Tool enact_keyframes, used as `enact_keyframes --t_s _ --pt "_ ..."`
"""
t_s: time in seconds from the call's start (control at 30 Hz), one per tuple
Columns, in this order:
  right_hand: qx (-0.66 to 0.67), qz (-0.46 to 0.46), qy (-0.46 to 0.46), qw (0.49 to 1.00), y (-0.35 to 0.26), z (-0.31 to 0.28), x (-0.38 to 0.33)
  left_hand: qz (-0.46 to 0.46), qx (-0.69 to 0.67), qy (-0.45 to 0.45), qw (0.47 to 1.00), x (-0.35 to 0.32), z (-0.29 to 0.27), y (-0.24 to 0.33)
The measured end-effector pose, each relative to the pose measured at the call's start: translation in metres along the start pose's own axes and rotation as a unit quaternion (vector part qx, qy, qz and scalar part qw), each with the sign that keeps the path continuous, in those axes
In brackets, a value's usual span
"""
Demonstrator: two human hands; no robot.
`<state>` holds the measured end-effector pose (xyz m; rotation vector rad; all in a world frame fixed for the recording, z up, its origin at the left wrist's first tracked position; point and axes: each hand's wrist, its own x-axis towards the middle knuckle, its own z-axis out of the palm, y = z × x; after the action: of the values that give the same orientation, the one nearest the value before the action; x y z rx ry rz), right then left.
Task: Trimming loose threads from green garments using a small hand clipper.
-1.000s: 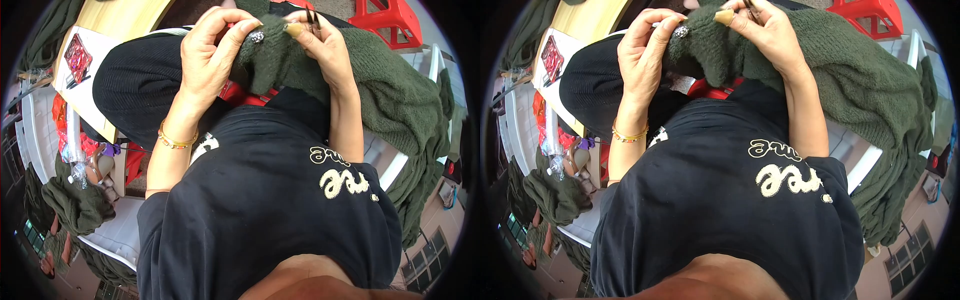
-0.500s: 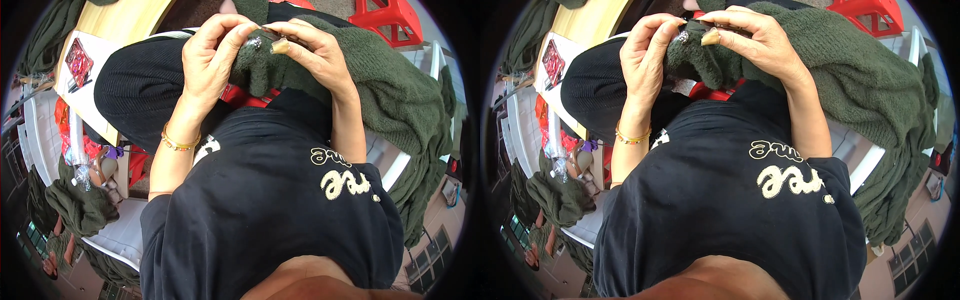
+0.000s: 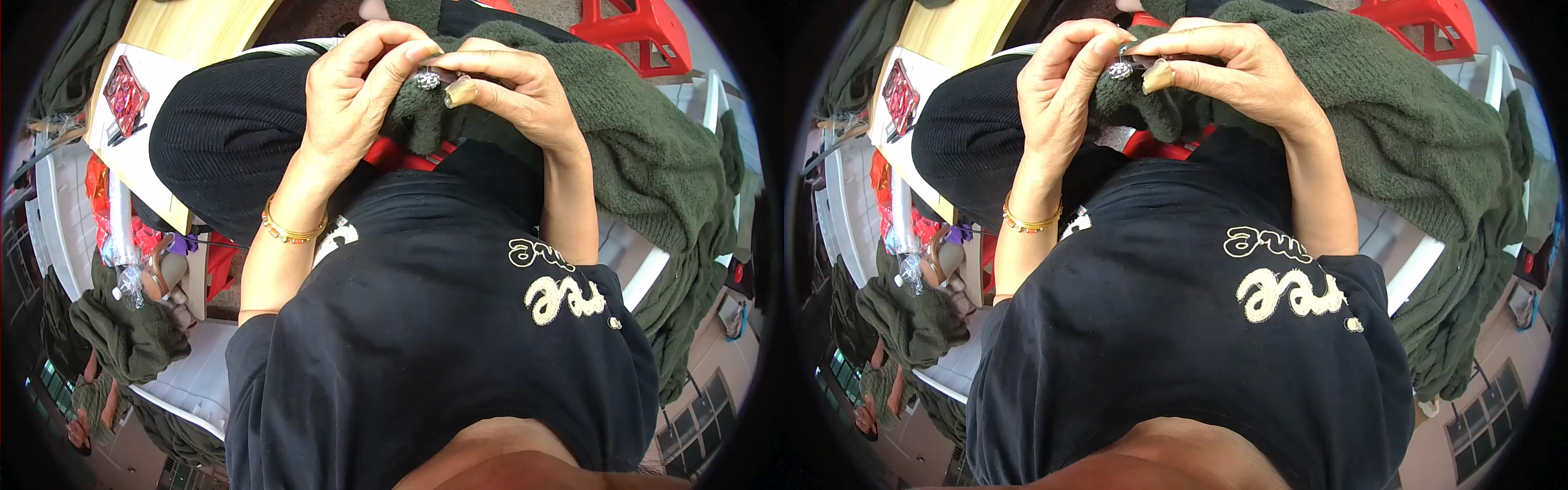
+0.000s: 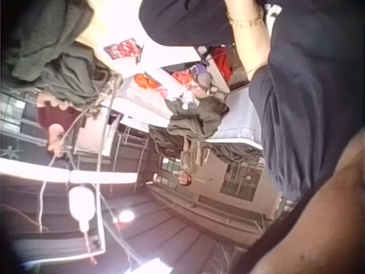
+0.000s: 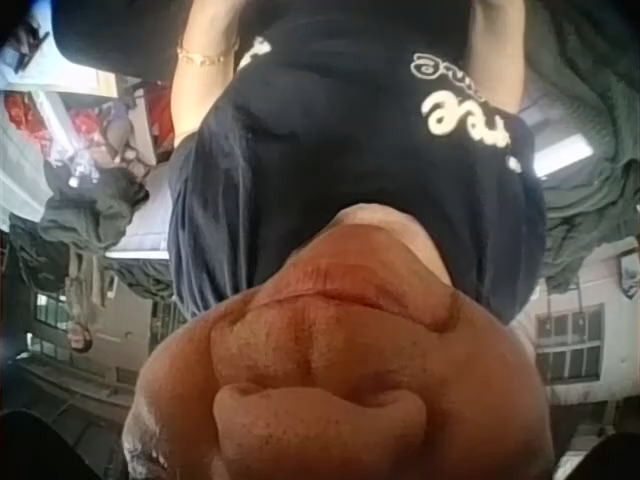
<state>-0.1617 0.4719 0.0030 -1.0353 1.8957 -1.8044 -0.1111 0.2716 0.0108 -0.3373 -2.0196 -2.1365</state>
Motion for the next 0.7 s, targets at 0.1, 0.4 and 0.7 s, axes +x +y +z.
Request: enact_keyframes --t_s 0.1,0.4,0.7 --pt "-0.008 -0.012 0.005 1.000 -0.002 0.000 0.001 0.000 -0.008 -0.001 1.000 0.002 0.002 0.000" --pt "0.019 -0.008 0.297 0.955 -0.023 -0.031 -0.010 0.021 0.157 0.141 0.977 0.005 -0.017 -0.004" --pt "0.188 -0.094 0.445 0.870 -0.047 -0.073 -0.026 0.143 0.072 0.123 0.979 0.052 0.008 0.026"
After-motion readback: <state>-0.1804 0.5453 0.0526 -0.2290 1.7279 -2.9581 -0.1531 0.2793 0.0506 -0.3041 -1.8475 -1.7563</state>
